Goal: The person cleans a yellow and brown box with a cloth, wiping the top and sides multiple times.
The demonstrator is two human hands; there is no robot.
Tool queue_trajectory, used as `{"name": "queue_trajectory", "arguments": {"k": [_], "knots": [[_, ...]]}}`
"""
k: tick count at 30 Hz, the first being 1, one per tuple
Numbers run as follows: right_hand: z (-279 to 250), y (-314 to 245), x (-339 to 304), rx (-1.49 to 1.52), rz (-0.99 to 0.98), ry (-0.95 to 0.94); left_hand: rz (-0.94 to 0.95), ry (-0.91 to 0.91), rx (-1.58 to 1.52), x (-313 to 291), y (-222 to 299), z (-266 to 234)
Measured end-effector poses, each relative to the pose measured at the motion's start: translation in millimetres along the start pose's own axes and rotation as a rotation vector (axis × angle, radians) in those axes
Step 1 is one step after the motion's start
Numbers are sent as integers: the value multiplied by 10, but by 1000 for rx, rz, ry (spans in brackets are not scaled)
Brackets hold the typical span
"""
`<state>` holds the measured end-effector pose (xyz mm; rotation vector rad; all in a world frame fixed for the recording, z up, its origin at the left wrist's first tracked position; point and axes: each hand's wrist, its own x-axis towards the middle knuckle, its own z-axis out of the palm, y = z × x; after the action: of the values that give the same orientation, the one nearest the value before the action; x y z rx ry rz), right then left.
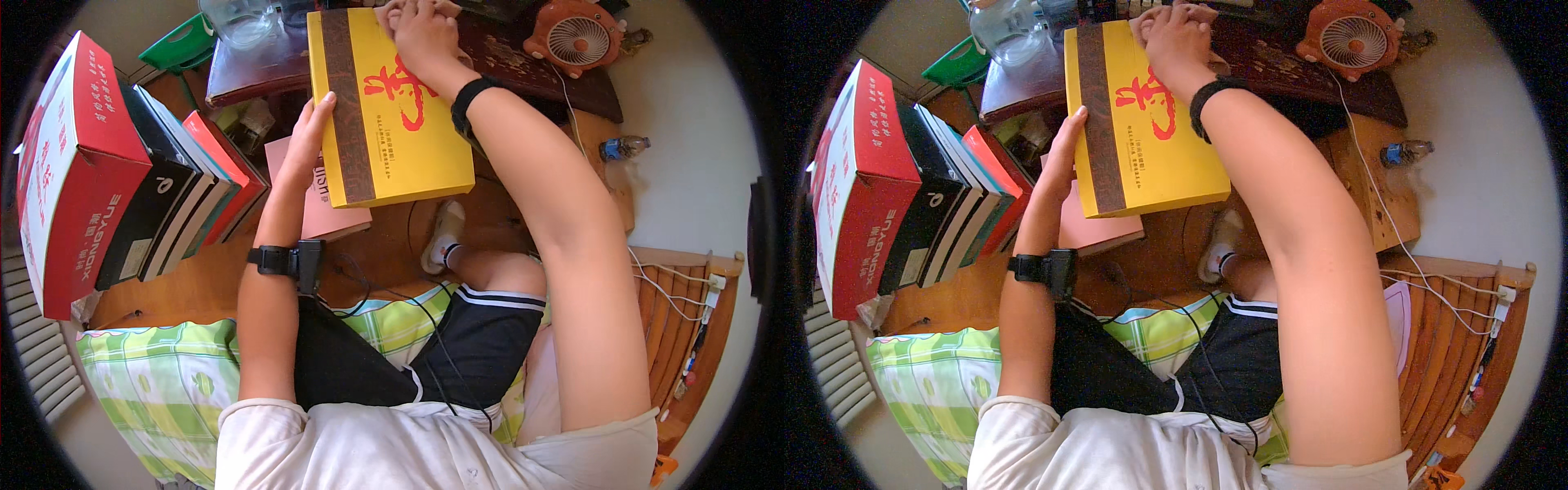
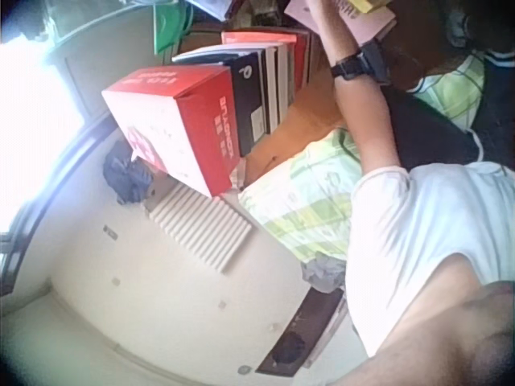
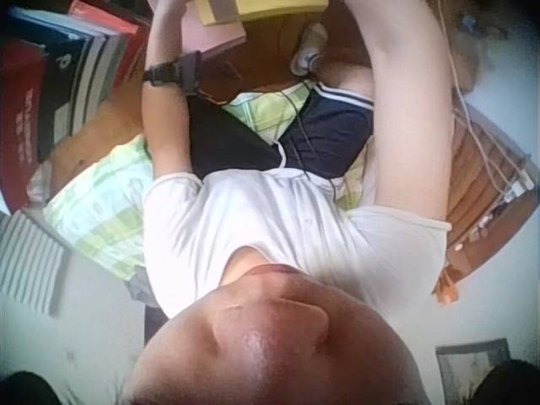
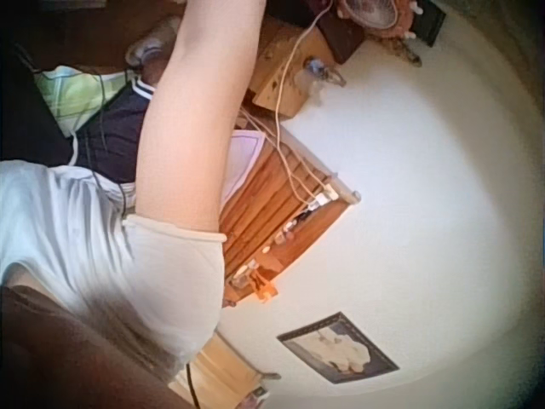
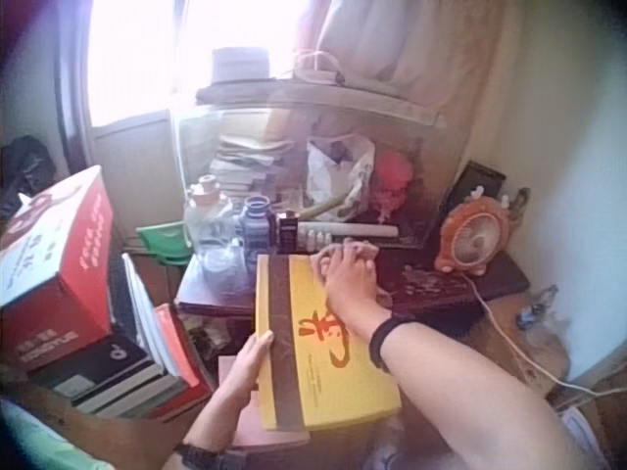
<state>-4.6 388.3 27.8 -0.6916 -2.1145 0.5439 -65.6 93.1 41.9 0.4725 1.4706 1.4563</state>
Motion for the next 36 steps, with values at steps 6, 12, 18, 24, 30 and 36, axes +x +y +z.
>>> {"name": "queue_trajectory", "arguments": {"k": [6,12,18,24,30,36], "knots": [[65,-1734,-665,-633,-476,-126,111,103,-11,-127,-192,-373],[183,-1451,-788,-533,-543,-51,141,68,-64,-19,-217,-182],[328,-1405,-584,-595,-566,38,97,59,-141,26,-327,-257],[508,-1342,-243,-630,-380,13,-5,38,-252,24,-330,-268],[675,-1226,56,-407,-33,107,-12,-103,-295,-78,-218,-261],[498,-1263,-171,-664,-271,-132,79,-24,-179,61,-341,-298]]}}
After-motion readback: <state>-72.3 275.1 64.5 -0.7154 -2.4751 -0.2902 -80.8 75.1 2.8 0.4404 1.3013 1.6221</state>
